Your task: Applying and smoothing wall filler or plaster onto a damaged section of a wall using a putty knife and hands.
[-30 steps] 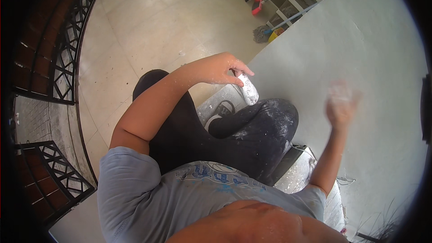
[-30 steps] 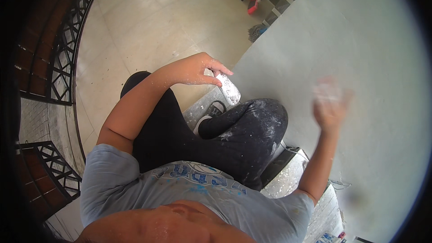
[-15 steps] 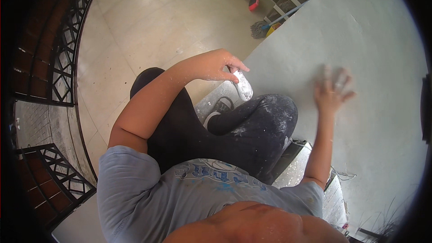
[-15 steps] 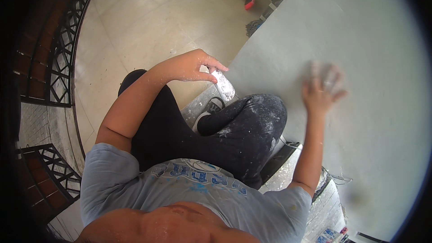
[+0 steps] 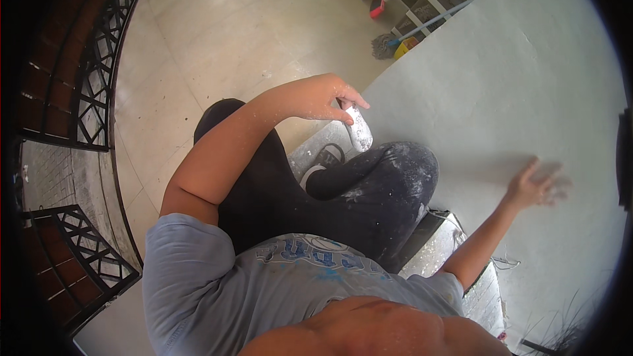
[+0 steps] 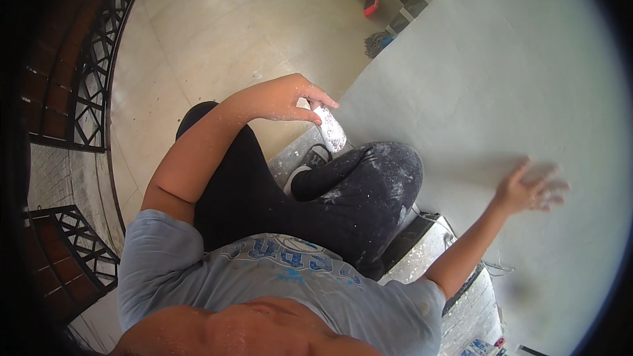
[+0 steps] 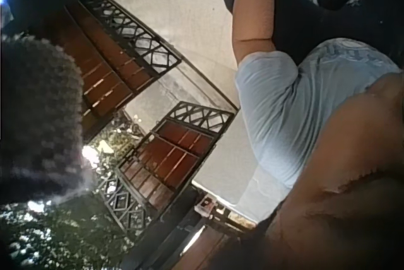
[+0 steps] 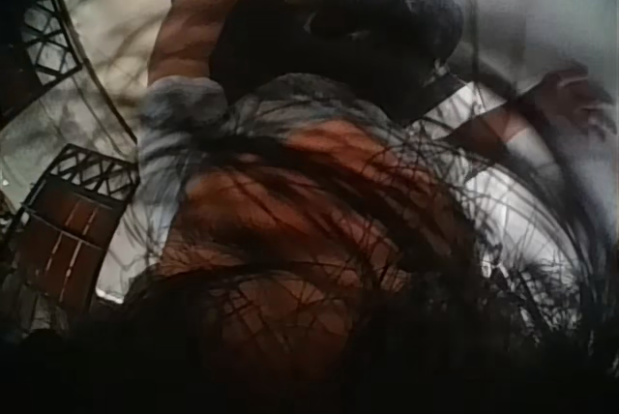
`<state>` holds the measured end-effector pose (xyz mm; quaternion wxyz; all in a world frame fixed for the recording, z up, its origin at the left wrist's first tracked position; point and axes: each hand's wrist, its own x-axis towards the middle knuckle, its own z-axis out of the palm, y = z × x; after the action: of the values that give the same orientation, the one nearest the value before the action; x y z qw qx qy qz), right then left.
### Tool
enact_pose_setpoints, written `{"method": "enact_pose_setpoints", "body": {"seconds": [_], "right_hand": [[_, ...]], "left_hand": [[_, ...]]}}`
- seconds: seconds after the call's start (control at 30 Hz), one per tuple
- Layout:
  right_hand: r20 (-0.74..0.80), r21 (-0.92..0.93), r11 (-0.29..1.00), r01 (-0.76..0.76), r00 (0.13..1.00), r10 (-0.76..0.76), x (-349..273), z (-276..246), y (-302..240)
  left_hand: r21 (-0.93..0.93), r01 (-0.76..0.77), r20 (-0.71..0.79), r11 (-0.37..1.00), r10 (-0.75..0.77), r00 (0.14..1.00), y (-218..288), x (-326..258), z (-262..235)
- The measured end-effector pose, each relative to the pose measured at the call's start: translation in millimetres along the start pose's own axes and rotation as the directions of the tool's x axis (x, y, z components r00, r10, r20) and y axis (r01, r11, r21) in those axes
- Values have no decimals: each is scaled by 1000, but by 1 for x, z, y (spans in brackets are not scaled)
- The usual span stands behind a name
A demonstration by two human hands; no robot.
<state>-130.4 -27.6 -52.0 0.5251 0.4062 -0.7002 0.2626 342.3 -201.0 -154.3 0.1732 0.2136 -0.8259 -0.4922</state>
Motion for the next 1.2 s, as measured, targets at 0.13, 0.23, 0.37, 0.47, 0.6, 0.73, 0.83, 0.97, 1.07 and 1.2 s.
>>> {"method": "enact_pose_setpoints", "body": {"seconds": [0.13,0.23,0.37,0.47,0.6,0.73,0.83,0.97,1.07,1.2], "right_hand": [[-18,64,921,-383,923,385,-10,-1,29],[83,-13,987,-159,984,159,-47,16,18],[331,99,838,537,776,-536,-113,24,-14],[776,266,854,447,427,-465,-148,20,-23],[822,199,841,503,382,-423,-158,18,-14],[531,50,862,505,717,-452,-126,17,15],[137,-16,943,332,935,-327,-94,14,38],[20,47,991,-125,992,124,-83,8,51],[86,-116,992,55,995,-45,-93,6,53],[284,-35,940,339,905,-316,-108,9,59]], "left_hand": [[24,-5,26,1000,4,1000,-1,0,-1],[34,1,34,999,-2,999,0,0,-2],[73,70,50,995,-74,996,0,-1,-1],[80,67,33,995,-70,997,-2,0,0],[39,15,33,999,-16,999,-4,1,2],[36,41,36,998,-43,998,-2,2,2],[54,43,37,998,-45,998,0,1,1],[110,96,45,989,-102,994,0,1,1],[109,76,37,991,-80,996,-2,2,2],[107,50,5,993,-51,999,-3,1,1]]}}
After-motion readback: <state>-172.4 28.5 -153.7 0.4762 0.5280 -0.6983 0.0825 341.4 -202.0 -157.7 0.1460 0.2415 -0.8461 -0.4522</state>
